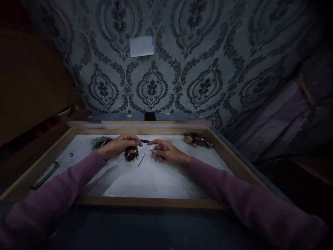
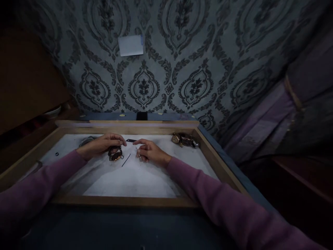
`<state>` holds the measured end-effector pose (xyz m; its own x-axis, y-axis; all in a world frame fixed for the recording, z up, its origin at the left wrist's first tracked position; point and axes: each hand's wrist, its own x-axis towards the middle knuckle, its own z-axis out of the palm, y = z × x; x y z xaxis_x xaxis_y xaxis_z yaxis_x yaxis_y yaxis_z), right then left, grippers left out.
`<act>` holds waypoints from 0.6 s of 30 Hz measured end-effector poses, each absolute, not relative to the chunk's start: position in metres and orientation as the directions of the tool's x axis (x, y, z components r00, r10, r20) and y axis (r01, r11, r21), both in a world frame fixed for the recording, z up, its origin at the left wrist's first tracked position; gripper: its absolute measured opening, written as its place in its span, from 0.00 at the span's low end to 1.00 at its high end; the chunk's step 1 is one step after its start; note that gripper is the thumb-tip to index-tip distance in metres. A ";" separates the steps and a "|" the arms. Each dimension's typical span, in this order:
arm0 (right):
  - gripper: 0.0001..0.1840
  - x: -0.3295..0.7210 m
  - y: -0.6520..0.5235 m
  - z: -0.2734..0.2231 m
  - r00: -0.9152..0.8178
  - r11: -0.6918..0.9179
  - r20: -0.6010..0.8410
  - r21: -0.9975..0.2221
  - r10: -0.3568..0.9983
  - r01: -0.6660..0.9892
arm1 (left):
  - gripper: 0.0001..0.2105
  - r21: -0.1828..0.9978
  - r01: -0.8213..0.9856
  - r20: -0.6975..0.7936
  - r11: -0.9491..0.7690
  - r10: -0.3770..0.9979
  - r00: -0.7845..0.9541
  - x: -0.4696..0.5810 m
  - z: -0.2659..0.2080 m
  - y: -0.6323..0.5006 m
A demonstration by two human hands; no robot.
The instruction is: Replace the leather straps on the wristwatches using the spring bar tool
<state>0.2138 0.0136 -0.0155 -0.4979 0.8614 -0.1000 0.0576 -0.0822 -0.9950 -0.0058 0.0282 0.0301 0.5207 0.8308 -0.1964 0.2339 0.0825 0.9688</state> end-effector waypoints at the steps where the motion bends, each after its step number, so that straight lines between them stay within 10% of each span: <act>1: 0.22 0.215 0.014 -0.016 -0.496 -0.083 -0.098 -0.995 0.863 0.052 | 0.10 0.971 0.216 -0.201 0.100 0.831 0.518 -0.003 0.025 0.028; 10: 0.21 0.221 0.026 -0.029 -0.409 -0.010 -0.019 -1.000 0.912 0.025 | 0.11 0.926 0.378 -0.171 -0.012 0.878 0.446 -0.018 0.017 0.035; 18: 0.18 0.220 0.028 -0.036 -0.343 0.017 0.014 -1.000 0.939 0.006 | 0.13 0.161 0.781 0.093 -0.603 0.797 0.596 -0.020 0.012 0.017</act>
<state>0.2204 0.0280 -0.0357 -0.3427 0.9393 0.0139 0.0058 0.0169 -0.9998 -0.0198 0.0174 0.0118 0.5962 0.7974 0.0928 0.7813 -0.6029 0.1613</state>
